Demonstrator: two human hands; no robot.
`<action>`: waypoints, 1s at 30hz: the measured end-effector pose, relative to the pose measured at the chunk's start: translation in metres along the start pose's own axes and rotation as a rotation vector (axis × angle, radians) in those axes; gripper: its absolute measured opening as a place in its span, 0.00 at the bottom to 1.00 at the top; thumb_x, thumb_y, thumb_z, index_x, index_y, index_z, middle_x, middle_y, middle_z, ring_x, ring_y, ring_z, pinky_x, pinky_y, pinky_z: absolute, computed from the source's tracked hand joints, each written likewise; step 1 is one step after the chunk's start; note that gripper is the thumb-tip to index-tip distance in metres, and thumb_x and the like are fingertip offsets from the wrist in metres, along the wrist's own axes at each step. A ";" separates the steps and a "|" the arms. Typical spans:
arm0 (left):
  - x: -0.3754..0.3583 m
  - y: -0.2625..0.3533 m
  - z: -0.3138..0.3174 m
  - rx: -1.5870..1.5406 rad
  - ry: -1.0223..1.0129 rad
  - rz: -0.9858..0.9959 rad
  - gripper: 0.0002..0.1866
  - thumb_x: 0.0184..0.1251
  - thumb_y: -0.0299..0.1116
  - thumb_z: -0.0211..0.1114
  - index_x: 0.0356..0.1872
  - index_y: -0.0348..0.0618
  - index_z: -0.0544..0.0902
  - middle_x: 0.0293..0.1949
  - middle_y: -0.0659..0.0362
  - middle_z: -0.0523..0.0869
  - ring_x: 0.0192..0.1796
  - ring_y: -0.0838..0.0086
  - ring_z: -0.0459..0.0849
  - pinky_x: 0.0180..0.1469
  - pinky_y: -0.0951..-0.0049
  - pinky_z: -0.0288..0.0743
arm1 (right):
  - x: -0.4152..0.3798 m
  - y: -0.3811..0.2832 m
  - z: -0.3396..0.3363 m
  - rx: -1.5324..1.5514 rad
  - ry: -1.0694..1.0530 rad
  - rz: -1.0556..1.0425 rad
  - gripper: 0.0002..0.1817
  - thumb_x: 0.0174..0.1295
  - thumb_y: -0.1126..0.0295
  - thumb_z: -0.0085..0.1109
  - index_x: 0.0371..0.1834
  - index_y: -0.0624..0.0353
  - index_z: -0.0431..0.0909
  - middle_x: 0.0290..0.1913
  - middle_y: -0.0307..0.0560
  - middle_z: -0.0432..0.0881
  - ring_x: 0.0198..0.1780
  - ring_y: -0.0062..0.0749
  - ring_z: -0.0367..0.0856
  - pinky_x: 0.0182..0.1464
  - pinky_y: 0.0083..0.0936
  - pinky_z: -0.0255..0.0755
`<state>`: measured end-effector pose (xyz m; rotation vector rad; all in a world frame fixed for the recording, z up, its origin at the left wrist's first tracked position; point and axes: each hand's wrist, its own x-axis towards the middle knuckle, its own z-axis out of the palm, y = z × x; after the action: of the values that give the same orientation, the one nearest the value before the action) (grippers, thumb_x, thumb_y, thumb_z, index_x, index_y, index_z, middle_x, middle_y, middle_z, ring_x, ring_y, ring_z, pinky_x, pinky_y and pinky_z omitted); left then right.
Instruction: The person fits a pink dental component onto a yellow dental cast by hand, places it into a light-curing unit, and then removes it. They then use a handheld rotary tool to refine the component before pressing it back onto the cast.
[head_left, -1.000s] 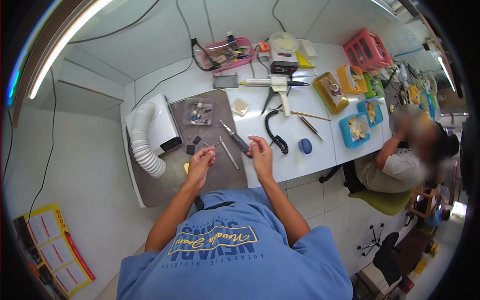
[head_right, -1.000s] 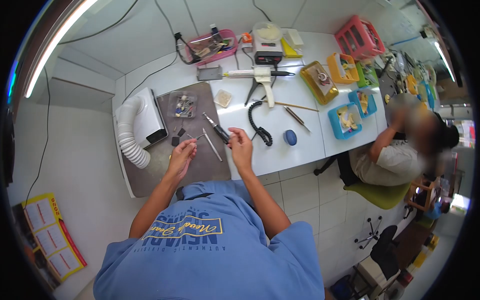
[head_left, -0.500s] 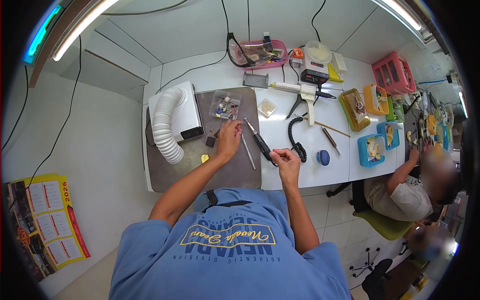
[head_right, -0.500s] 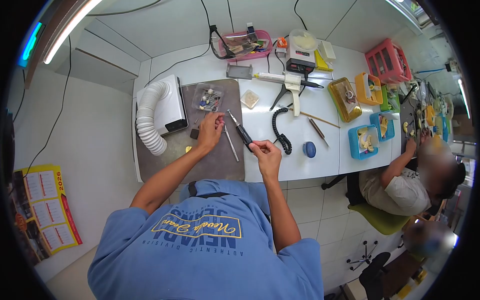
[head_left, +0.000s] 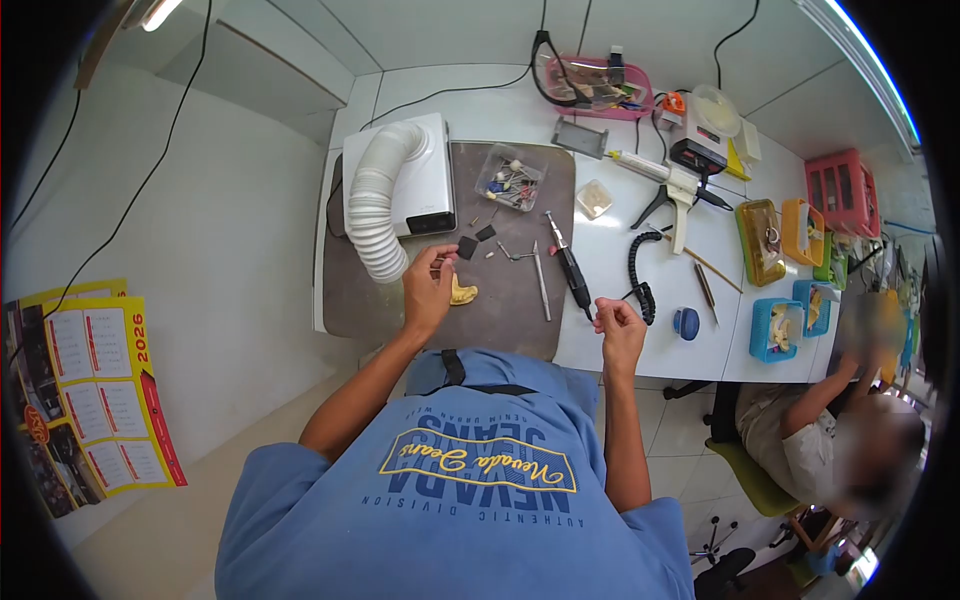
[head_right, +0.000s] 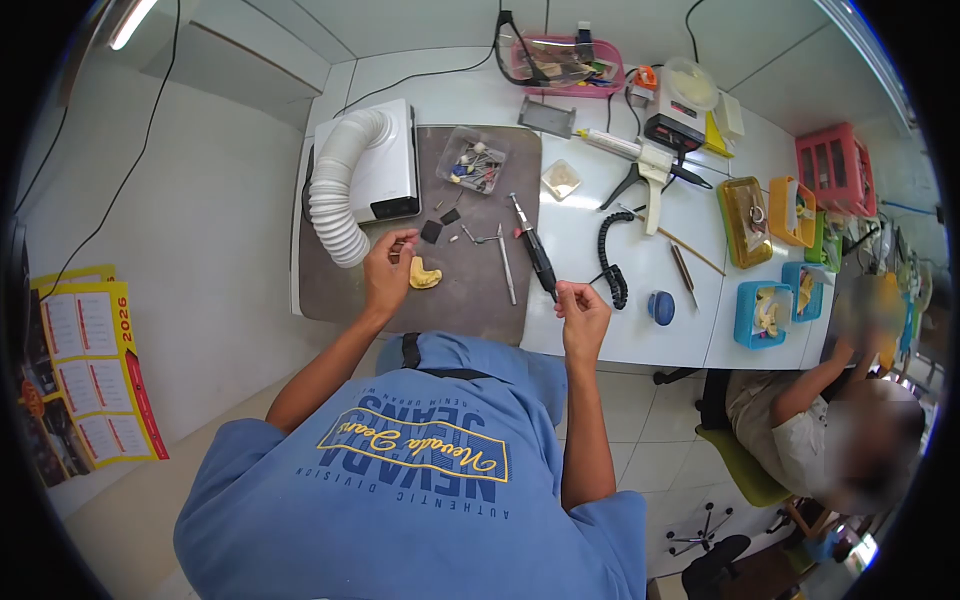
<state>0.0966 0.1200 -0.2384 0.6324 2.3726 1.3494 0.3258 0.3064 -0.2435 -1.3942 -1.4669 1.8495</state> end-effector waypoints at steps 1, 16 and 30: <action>-0.007 -0.007 -0.007 -0.006 0.037 -0.080 0.11 0.66 0.20 0.59 0.48 0.37 0.82 0.39 0.55 0.86 0.37 0.74 0.85 0.41 0.75 0.78 | 0.001 0.000 -0.001 -0.058 -0.002 0.010 0.13 0.63 0.65 0.68 0.35 0.66 0.82 0.27 0.39 0.82 0.27 0.15 0.75 0.32 0.13 0.70; -0.039 -0.038 -0.001 0.315 -0.070 0.004 0.36 0.50 0.24 0.75 0.62 0.40 0.69 0.52 0.54 0.76 0.47 0.69 0.80 0.47 0.72 0.78 | -0.007 -0.018 0.035 -0.040 -0.184 -0.146 0.11 0.65 0.71 0.64 0.46 0.66 0.84 0.29 0.38 0.82 0.30 0.15 0.75 0.33 0.14 0.69; -0.030 0.135 -0.057 -0.823 -0.367 -0.126 0.35 0.59 0.17 0.66 0.69 0.36 0.63 0.57 0.54 0.72 0.55 0.70 0.81 0.60 0.69 0.79 | -0.032 -0.074 0.039 0.036 -0.205 -0.134 0.10 0.67 0.70 0.62 0.41 0.68 0.84 0.29 0.39 0.82 0.30 0.18 0.79 0.36 0.16 0.74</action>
<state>0.1216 0.1238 -0.0909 0.4164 1.3671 1.7774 0.2865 0.2892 -0.1648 -1.0882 -1.5738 1.9692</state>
